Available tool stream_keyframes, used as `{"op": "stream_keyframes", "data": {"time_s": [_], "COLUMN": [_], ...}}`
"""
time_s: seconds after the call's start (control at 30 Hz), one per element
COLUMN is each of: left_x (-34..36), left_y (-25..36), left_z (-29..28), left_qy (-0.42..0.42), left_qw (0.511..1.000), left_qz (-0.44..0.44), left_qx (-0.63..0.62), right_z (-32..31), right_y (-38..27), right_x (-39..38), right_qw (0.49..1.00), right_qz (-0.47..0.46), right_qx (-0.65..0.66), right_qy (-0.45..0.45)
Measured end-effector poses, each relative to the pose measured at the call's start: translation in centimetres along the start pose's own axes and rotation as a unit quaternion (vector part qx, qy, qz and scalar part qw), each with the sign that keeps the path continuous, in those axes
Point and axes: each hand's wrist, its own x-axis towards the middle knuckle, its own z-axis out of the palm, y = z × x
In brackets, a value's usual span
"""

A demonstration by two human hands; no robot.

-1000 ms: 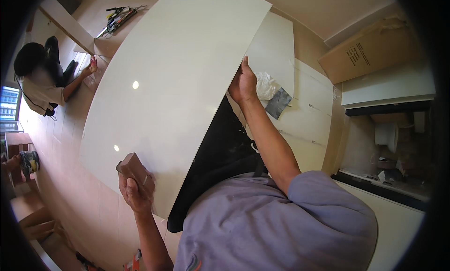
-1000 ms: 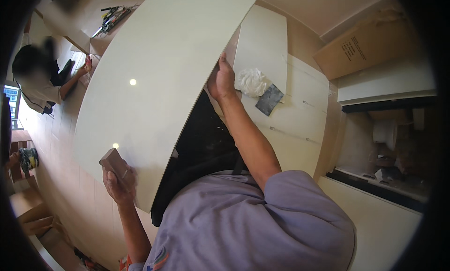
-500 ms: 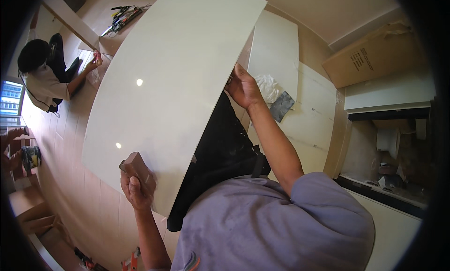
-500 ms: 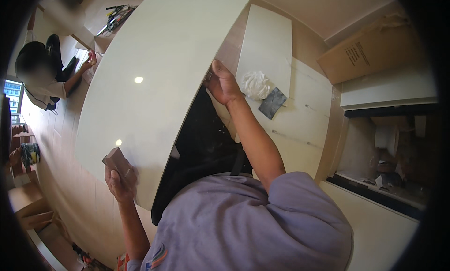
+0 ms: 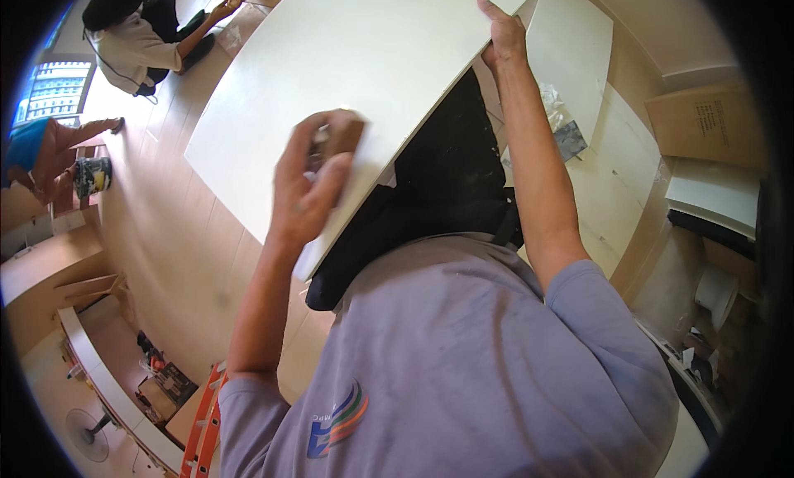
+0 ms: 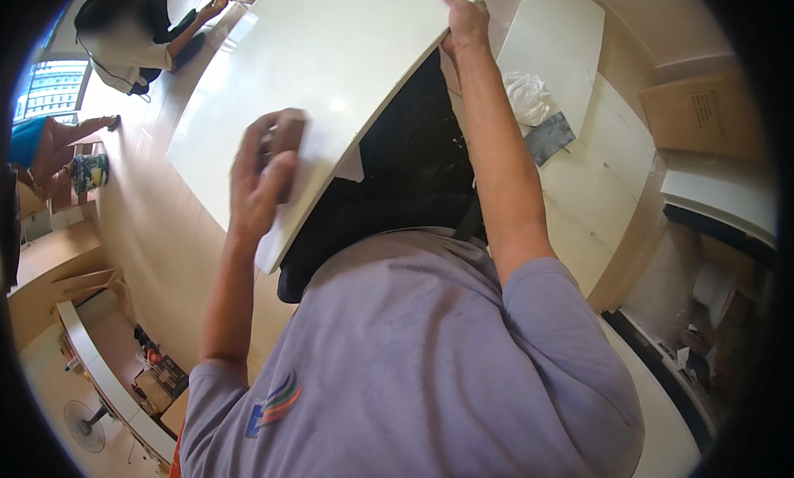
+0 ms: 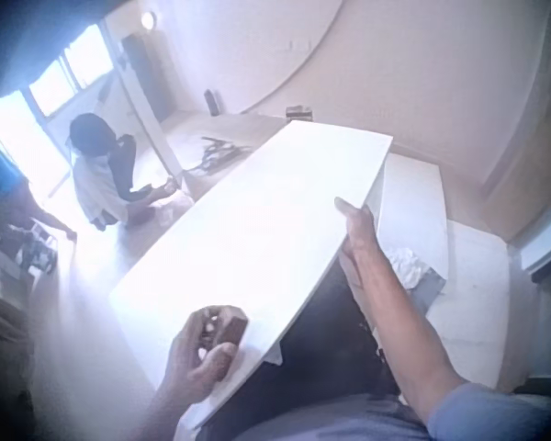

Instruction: The person smooths a white cabinet door with a sanding block, then uses a utility knife to trim the edges. They flip the door and continue trimming and smoothing the edges and surface. The person works on the floor in a room with other workers and tools.

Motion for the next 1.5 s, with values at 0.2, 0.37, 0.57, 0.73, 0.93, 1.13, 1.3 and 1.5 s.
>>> {"op": "stream_keyframes", "data": {"time_s": [0.2, 0.37, 0.57, 0.73, 0.93, 1.13, 1.3, 1.5], "left_x": [2.5, 3.2, 4.2, 7.6, 10.2, 7.4, 3.2, -0.2], "left_y": [2.2, 2.2, 2.6, 3.5, 4.2, 3.8, 2.1, 1.0], "left_z": [5.5, 6.8, 8.1, 10.8, 12.1, 10.7, 7.6, 6.2], "left_qy": [-0.005, -0.015, -0.033, -0.016, -0.039, -0.061, -0.057, -0.038], "left_qw": [0.961, 0.942, 0.946, 0.946, 0.939, 0.936, 0.94, 0.944], "left_qz": [0.073, 0.11, 0.081, 0.099, 0.109, 0.104, 0.08, 0.067], "left_qx": [0.268, 0.317, 0.313, 0.309, 0.323, 0.331, 0.328, 0.319], "right_z": [-1.1, -2.5, -1.9, 0.9, 0.9, -2.5, 0.6, -1.3], "right_y": [1.3, 0.9, 0.5, 0.3, -0.9, 0.6, 0.5, 0.8], "right_x": [1.3, 2.3, 1.5, 0.1, -0.9, 1.5, -0.1, 0.5], "right_qw": [0.994, 0.999, 0.999, 0.999, 0.998, 0.999, 0.998, 0.998], "right_qz": [-0.061, 0.006, 0.016, -0.021, -0.015, -0.027, -0.041, -0.026], "right_qx": [-0.088, 0.024, 0.035, 0.025, 0.058, 0.034, 0.051, 0.052], "right_qy": [0.004, -0.024, -0.039, 0.042, 0.015, -0.007, -0.021, -0.037]}}
